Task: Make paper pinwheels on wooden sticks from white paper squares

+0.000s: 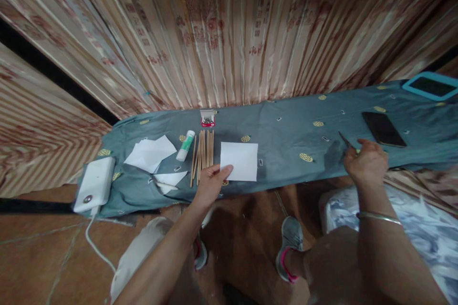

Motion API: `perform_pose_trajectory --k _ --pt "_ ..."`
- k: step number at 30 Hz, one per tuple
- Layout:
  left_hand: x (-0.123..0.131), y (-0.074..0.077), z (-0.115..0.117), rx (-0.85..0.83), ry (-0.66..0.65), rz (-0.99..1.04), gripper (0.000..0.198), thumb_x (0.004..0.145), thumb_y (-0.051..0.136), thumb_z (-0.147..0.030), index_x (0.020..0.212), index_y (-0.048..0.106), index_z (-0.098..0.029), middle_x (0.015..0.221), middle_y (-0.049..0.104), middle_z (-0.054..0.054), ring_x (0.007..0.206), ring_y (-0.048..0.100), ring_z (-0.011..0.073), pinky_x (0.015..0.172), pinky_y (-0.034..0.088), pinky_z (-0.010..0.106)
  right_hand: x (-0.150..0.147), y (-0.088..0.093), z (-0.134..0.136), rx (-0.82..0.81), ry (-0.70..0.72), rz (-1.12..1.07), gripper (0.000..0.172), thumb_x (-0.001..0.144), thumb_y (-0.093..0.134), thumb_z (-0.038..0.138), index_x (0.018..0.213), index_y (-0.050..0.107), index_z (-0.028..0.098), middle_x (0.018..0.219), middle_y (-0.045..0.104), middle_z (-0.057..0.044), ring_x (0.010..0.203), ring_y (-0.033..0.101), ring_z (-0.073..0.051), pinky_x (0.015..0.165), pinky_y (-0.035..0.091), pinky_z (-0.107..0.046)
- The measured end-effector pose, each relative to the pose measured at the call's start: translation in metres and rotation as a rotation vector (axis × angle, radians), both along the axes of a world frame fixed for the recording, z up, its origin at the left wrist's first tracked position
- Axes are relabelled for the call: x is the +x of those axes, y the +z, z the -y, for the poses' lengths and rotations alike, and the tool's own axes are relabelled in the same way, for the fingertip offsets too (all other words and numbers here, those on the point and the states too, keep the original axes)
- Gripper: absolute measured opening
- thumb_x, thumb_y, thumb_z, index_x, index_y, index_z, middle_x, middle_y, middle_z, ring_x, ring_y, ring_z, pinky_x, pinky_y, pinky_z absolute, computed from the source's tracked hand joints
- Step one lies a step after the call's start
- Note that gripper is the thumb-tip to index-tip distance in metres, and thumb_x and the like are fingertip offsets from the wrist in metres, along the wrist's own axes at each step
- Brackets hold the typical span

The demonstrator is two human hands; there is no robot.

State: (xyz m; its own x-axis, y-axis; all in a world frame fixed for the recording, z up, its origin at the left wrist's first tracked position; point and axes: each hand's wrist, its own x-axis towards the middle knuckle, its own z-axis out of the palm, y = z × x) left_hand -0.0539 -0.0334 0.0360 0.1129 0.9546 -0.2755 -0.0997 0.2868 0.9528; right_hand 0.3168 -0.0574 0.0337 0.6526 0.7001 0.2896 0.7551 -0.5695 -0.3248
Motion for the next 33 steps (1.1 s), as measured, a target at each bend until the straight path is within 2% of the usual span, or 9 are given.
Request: perform_pose_trajectory --k 5,14,18,23,25,27,29,31,33 --pt "-0.001 0.002 0.000 0.028 0.026 0.049 0.038 0.055 0.081 -0.045 0.077 0.076 -0.014 0.067 0.070 0.003 0.065 0.061 0.0159 0.068 0.048 0.029 0.021 -0.017 0.007 -0.240 0.016 0.032 0.042 0.088 0.042 0.024 0.114 0.062 -0.001 0.105 0.065 -0.033 0.105 0.061 -0.040 0.082 0.045 -0.046" --pt "-0.004 0.011 -0.009 0.132 0.091 0.028 0.029 0.055 0.080 -0.038 0.071 0.074 -0.014 0.062 0.067 -0.001 0.059 0.055 0.0123 0.059 0.044 0.024 0.026 -0.021 0.006 -0.390 0.014 0.052 0.043 0.087 0.045 0.038 0.109 0.066 0.007 0.097 0.068 -0.028 0.098 0.064 -0.043 0.076 0.048 -0.048" --pt "-0.005 0.019 -0.014 0.178 0.151 0.044 0.025 0.055 0.079 -0.032 0.073 0.075 -0.014 0.067 0.070 0.000 0.062 0.057 0.0130 0.062 0.046 0.025 0.021 -0.025 0.010 -0.345 0.002 -0.002 0.033 0.077 0.057 0.044 0.091 0.068 0.016 0.087 0.069 -0.025 0.086 0.066 -0.040 0.072 0.047 -0.048" --pt "-0.008 0.024 -0.018 0.192 0.206 0.119 0.028 0.054 0.081 -0.031 0.077 0.076 -0.015 0.073 0.072 0.002 0.066 0.062 0.0157 0.067 0.049 0.028 0.012 -0.023 0.012 -0.230 -0.017 -0.109 0.017 0.061 0.066 0.038 0.069 0.056 0.026 0.075 0.068 -0.020 0.080 0.065 -0.041 0.070 0.045 -0.054" --pt "-0.010 0.027 -0.019 0.177 0.247 0.142 0.028 0.052 0.082 -0.031 0.075 0.076 -0.015 0.072 0.072 0.003 0.064 0.062 0.0159 0.065 0.050 0.029 0.000 -0.015 0.012 -0.151 -0.010 -0.235 0.020 0.055 0.068 0.035 0.065 0.053 0.027 0.071 0.068 -0.018 0.083 0.064 -0.044 0.073 0.043 -0.058" --pt "-0.013 0.032 -0.021 0.156 0.283 0.176 0.029 0.051 0.083 -0.029 0.074 0.076 -0.014 0.071 0.072 0.003 0.061 0.061 0.0149 0.064 0.050 0.028 -0.020 -0.007 0.012 -0.041 0.019 -0.465 0.025 0.050 0.071 0.034 0.068 0.056 0.027 0.071 0.069 -0.016 0.087 0.063 -0.045 0.080 0.041 -0.061" --pt "-0.017 0.037 -0.023 0.147 0.315 0.206 0.029 0.051 0.083 -0.028 0.074 0.075 -0.014 0.069 0.072 0.002 0.059 0.061 0.0138 0.062 0.050 0.027 -0.050 0.000 0.012 -0.001 0.142 -0.636 0.030 0.056 0.069 0.042 0.080 0.062 0.026 0.073 0.071 -0.010 0.079 0.067 -0.035 0.075 0.049 -0.049" --pt "-0.022 0.041 -0.025 0.157 0.342 0.222 0.027 0.052 0.083 -0.028 0.074 0.075 -0.014 0.066 0.071 0.001 0.058 0.060 0.0133 0.061 0.049 0.027 -0.084 0.004 0.013 0.119 0.315 -1.068 0.040 0.057 0.074 0.043 0.091 0.066 0.023 0.082 0.073 -0.009 0.082 0.069 -0.029 0.071 0.053 -0.039" --pt "-0.026 0.043 -0.029 0.171 0.366 0.227 0.026 0.052 0.083 -0.029 0.072 0.074 -0.014 0.062 0.069 0.001 0.056 0.059 0.0132 0.060 0.048 0.026 -0.120 0.006 0.014 0.149 0.411 -1.376 0.047 0.054 0.081 0.043 0.095 0.068 0.023 0.086 0.074 -0.008 0.078 0.069 -0.024 0.067 0.054 -0.033"
